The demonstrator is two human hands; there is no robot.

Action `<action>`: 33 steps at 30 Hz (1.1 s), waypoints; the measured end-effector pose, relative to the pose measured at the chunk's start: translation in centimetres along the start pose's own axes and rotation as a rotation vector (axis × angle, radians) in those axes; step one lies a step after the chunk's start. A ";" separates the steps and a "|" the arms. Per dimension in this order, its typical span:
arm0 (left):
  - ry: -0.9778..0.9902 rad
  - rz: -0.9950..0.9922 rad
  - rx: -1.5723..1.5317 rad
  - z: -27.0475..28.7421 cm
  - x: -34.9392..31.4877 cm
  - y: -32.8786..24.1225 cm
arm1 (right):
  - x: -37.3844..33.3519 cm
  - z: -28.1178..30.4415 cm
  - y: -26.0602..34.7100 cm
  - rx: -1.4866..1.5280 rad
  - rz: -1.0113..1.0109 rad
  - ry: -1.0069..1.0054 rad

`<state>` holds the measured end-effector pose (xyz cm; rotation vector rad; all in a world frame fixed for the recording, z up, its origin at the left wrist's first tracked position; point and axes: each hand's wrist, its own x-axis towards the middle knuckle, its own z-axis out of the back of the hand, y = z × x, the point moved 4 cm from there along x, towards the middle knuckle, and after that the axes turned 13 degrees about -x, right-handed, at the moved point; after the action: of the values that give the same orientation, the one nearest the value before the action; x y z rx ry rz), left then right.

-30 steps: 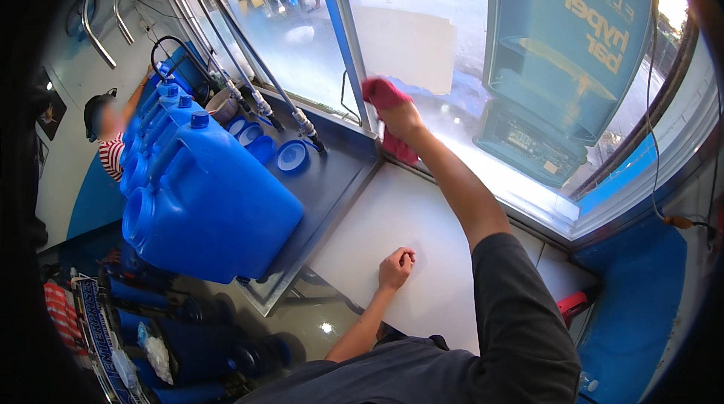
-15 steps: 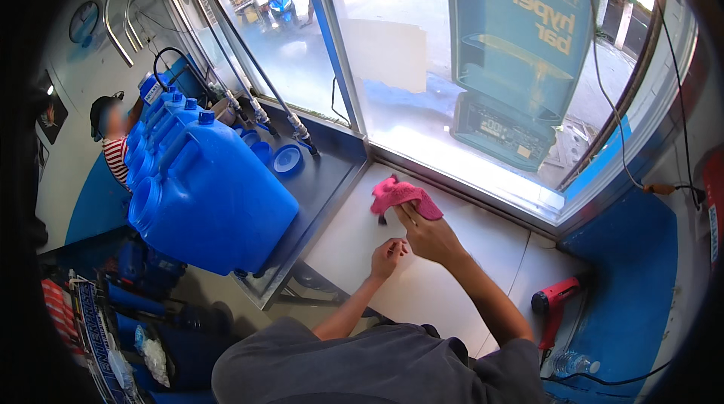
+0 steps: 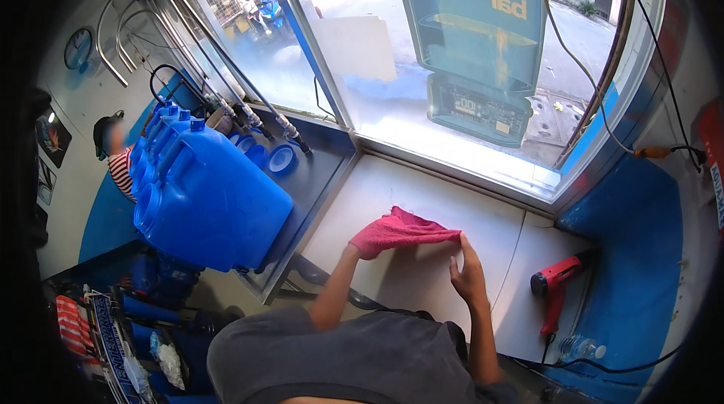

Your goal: The person wipes a white countertop and the interior glass window with a red cloth. They repeatedly wipe the same areas, occasionally folding the cloth, and briefly handle a red heat gun without using it.

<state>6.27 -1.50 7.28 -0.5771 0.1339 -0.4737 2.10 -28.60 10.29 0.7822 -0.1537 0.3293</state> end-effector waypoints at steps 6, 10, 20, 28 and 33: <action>-0.407 0.134 -0.482 0.6 3.7 6.9 | -1.9 0.1 -5.5 0.039 -0.164 -0.161; -0.700 -0.124 -0.263 4.7 9.8 9.6 | 1.0 -0.9 -9.1 0.019 -0.278 -0.204; -0.772 0.285 -0.001 7.2 18.7 15.8 | 8.0 -4.7 -13.1 -0.421 -0.287 -0.249; -1.117 0.659 0.383 8.8 18.5 16.3 | 8.1 -5.0 -12.2 -0.501 -0.180 -0.158; -0.982 0.943 0.510 2.4 20.0 13.6 | 9.2 -6.2 -12.4 -0.620 -0.188 -0.088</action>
<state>29.94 0.34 1.95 -0.1441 -0.6247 0.7040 15.15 -30.29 0.07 0.1935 -0.2477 0.0563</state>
